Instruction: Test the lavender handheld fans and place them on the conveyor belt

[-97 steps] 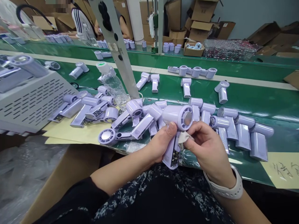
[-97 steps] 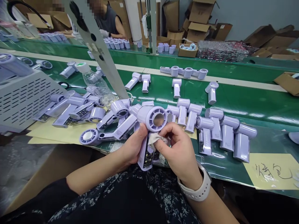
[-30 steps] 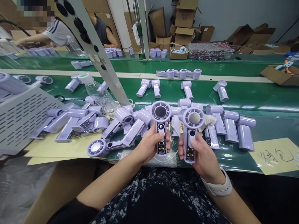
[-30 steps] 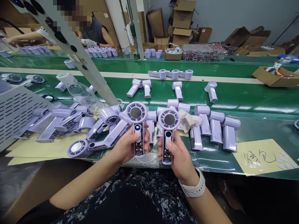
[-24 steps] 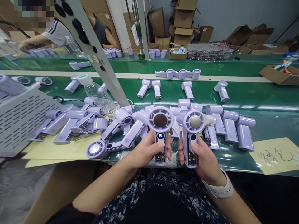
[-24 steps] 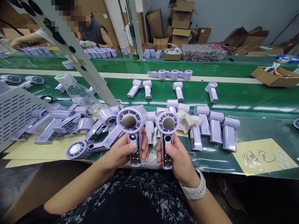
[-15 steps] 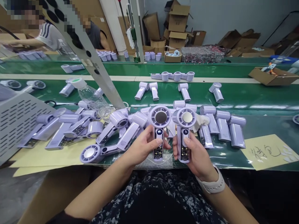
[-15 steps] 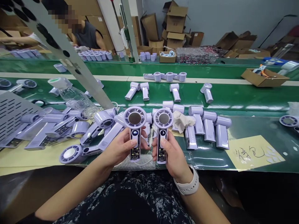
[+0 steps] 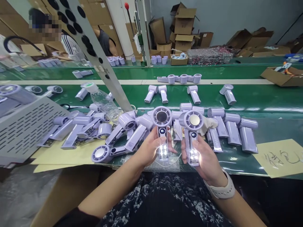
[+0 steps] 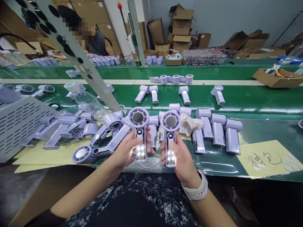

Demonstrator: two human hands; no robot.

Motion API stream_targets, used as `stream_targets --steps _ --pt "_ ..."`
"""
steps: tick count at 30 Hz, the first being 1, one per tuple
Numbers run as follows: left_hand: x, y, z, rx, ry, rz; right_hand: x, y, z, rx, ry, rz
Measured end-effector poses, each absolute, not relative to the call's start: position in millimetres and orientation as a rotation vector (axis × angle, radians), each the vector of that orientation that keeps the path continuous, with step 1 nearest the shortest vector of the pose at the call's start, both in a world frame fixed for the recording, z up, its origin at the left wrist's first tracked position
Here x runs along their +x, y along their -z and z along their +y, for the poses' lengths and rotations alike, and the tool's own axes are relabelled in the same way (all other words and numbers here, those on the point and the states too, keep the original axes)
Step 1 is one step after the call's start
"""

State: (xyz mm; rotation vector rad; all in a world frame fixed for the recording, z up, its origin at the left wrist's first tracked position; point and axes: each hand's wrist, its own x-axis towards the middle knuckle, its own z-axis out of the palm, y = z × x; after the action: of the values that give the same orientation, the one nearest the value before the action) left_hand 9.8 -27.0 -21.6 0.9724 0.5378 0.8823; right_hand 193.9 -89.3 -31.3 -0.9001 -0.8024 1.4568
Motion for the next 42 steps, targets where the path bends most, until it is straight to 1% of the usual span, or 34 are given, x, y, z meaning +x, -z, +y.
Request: stream_targets --steps 6,13,19,28,33,36,42 --pt "9.3 23.3 -30.8 0.977 -0.841 0.437 196.1 31.6 -93.2 -0.8 -1.486 -0.877" --pt "8.1 25.3 -29.3 1.053 -0.841 0.487 197.3 34.2 -92.7 -0.816 -1.424 -0.83" --pt "8.2 19.7 -29.8 1.05 -0.838 0.461 194.6 34.0 -92.2 -0.762 -1.464 -0.769" --pt "6.9 15.6 -33.6 1.079 -0.83 0.447 194.4 30.8 -96.3 -0.756 -1.47 -0.821" --pt "6.6 18.0 -32.9 1.134 -0.795 0.593 195.2 34.5 -94.2 -0.793 -1.419 -0.77" --pt "10.0 18.3 -32.6 1.124 -0.797 0.711 195.9 36.3 -93.1 -0.768 -1.49 -0.693" --pt "18.5 10.0 -41.8 1.081 -0.882 0.765 193.0 32.1 -95.1 -0.802 -1.544 -0.607"
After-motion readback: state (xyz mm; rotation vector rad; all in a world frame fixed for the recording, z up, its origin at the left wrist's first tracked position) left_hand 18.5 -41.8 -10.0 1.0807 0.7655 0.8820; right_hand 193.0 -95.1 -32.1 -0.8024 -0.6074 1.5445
